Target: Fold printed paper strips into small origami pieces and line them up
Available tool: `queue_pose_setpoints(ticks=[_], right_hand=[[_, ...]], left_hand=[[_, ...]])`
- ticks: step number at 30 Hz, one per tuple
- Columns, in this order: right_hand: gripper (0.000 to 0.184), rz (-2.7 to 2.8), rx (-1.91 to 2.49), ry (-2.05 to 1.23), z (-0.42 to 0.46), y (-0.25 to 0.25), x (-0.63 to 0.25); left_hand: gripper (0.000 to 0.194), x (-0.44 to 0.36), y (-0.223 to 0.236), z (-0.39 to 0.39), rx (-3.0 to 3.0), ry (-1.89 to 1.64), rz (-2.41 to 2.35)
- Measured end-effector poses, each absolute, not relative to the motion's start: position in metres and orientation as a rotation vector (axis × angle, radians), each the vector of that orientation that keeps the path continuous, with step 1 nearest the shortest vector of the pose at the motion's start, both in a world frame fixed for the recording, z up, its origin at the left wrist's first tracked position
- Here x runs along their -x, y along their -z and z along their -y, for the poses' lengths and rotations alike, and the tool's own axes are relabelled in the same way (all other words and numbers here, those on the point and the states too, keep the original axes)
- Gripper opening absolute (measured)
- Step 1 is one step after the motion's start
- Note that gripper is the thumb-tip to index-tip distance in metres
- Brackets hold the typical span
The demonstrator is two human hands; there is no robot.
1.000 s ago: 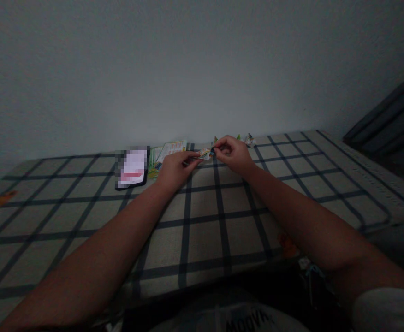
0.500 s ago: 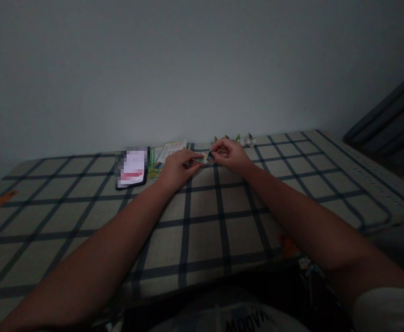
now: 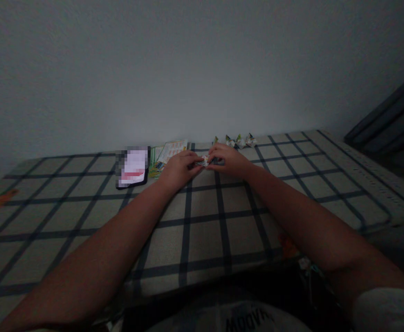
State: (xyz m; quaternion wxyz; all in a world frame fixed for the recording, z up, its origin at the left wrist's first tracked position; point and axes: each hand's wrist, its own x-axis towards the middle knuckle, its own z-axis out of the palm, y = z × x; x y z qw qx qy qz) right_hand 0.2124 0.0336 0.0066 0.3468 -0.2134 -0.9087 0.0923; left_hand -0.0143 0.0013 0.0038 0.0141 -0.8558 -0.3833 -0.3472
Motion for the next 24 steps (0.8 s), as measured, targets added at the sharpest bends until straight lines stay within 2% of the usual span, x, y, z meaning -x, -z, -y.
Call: queue_pose_setpoints(ticks=[15,24], right_hand=[[0.022,2.447,0.589,-0.076,-0.0342,-0.0093,-0.2179],[0.021,2.505,0.680,-0.164,-0.0346,-0.0088,-0.2156]], left_hand=[[0.025,0.0154,-0.0036,-0.0021,2.666,1.051,1.160],[0.027,0.0120,-0.0031,0.0011,2.693,0.966,1.122]])
